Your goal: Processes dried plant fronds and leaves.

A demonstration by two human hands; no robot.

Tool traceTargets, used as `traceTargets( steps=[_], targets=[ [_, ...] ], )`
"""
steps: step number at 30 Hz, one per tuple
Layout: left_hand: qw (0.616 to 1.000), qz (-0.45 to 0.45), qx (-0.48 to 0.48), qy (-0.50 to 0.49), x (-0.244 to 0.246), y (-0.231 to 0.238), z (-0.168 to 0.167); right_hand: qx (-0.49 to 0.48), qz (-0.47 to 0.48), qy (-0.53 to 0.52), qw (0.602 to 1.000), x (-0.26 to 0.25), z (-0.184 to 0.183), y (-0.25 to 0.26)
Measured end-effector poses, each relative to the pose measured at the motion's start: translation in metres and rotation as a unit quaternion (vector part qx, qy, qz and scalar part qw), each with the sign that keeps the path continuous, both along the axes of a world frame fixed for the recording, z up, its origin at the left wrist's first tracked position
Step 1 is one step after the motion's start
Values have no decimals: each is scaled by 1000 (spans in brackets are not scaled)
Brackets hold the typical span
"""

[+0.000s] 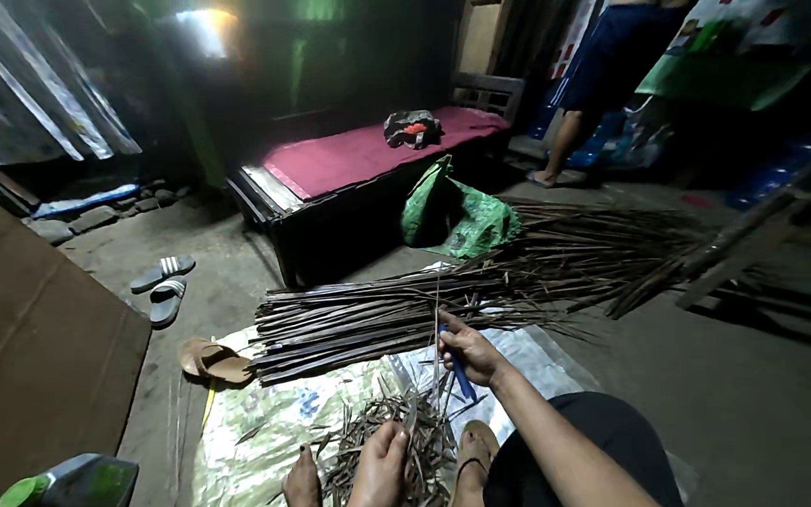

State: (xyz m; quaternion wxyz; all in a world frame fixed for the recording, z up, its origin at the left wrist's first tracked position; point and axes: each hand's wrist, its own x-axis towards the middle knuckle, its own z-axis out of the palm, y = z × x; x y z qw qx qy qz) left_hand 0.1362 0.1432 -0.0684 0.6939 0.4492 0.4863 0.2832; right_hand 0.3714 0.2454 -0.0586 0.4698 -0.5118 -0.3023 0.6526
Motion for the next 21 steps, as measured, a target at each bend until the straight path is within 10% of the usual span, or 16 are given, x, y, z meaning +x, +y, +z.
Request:
traceTargets(
  steps=[9, 21],
  targets=[
    [999, 24, -32, 9, -5, -4, -3, 25, -30, -87, 995, 30, 27, 12],
    [998, 8, -54, -26, 5, 1, -6, -21, 107, -198, 974, -70, -9, -92]
  ],
)
